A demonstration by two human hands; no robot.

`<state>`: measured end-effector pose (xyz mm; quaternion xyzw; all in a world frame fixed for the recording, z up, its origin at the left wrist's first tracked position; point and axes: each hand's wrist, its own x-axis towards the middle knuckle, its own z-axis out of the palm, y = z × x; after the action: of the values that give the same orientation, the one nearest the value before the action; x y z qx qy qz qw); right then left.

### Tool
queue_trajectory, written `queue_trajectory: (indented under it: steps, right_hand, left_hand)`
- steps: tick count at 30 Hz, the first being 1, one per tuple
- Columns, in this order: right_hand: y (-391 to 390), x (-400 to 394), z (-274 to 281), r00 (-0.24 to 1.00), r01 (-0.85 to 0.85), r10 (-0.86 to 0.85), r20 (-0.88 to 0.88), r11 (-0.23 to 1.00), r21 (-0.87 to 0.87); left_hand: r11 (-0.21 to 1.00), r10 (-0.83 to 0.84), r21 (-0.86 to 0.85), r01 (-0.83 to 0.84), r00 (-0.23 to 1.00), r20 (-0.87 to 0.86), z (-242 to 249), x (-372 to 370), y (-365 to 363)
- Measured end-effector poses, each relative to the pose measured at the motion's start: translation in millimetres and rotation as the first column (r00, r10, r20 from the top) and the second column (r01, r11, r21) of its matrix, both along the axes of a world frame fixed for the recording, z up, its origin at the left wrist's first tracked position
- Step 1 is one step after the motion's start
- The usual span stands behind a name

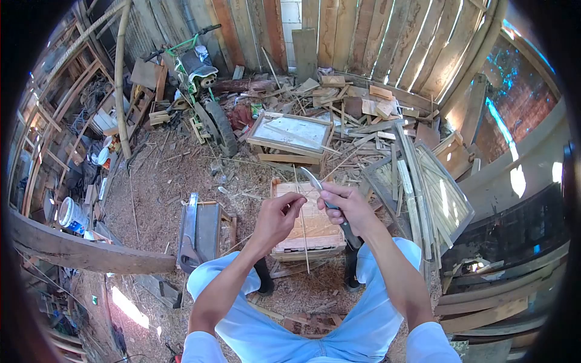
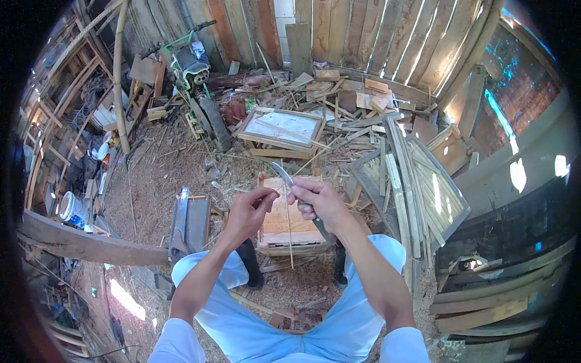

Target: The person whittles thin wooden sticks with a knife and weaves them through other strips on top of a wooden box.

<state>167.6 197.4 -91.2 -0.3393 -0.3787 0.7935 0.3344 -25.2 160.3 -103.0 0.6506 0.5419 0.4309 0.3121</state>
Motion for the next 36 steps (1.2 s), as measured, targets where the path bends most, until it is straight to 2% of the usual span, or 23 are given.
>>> queue_trajectory:
  steps: [9,11,13,15,20,22,24,25,26,27,28,29,31,32,34,36]
  right_hand:
    - [7,13,4,0.993,0.077,-0.084,0.088,0.994,0.079]
    - [18,31,8,0.971,0.237,-0.238,0.032,0.971,0.044]
    - [25,45,6,0.970,0.242,-0.241,-0.021,0.970,0.040]
    - [28,54,4,0.944,0.322,-0.321,-0.079,0.947,0.005]
    - [30,70,6,0.961,0.259,-0.255,-0.106,0.966,0.023]
    - [42,89,1,0.900,0.432,-0.424,-0.099,0.898,0.082]
    - [43,99,1,0.878,0.478,-0.475,-0.053,0.869,0.130]
    - [42,98,1,0.848,0.523,-0.530,-0.010,0.834,0.174]
    - [40,90,-4,0.841,0.518,-0.537,0.070,0.836,0.182]
    - [35,80,-4,0.845,0.512,-0.531,0.062,0.837,0.194]
    - [31,68,-2,0.878,0.439,-0.468,0.101,0.871,0.220]
    - [27,56,0,0.904,0.362,-0.402,0.143,0.900,0.244]
    - [21,35,-6,0.900,0.271,-0.353,0.256,0.912,0.307]
    - [16,23,-10,0.903,0.260,-0.345,0.254,0.913,0.316]
    - [6,2,-17,0.747,0.040,-0.393,0.536,0.832,0.553]
    - [-3,-14,-22,0.750,-0.047,-0.348,0.563,0.820,0.570]
  left_hand:
    - [0.998,0.002,0.065,0.005,0.994,-0.110,3,-4,-4]
    - [1.000,-0.008,0.020,0.011,0.990,-0.139,8,-10,-8]
    - [0.999,-0.022,-0.027,0.018,0.986,-0.168,9,-16,-9]
    - [0.999,-0.029,-0.047,0.022,0.986,-0.163,6,-21,-9]
    - [0.998,-0.055,-0.034,0.050,0.980,-0.191,2,-28,-9]
    - [0.997,-0.069,-0.028,0.065,0.974,-0.214,0,-36,-8]
    - [0.997,-0.010,-0.080,0.005,0.999,-0.053,-18,-52,1]
    - [0.998,0.002,-0.065,-0.005,0.998,-0.056,-23,-56,7]
    - [0.994,0.037,-0.108,-0.027,0.995,0.091,-28,-59,12]
    - [0.987,0.074,-0.154,-0.038,0.969,0.236,-31,-61,17]
    - [0.999,0.029,-0.046,-0.013,0.929,0.368,-28,-56,22]
    - [0.999,0.032,-0.030,-0.023,0.929,0.368,-26,-52,27]
    - [0.999,0.039,-0.038,-0.022,0.851,0.524,-18,-49,32]
    - [1.000,0.021,-0.022,-0.011,0.845,0.534,-23,-53,37]
    - [0.998,0.049,-0.062,-0.015,0.807,0.589,-21,-53,42]
    - [0.993,0.092,-0.120,-0.017,0.758,0.646,-23,-50,42]
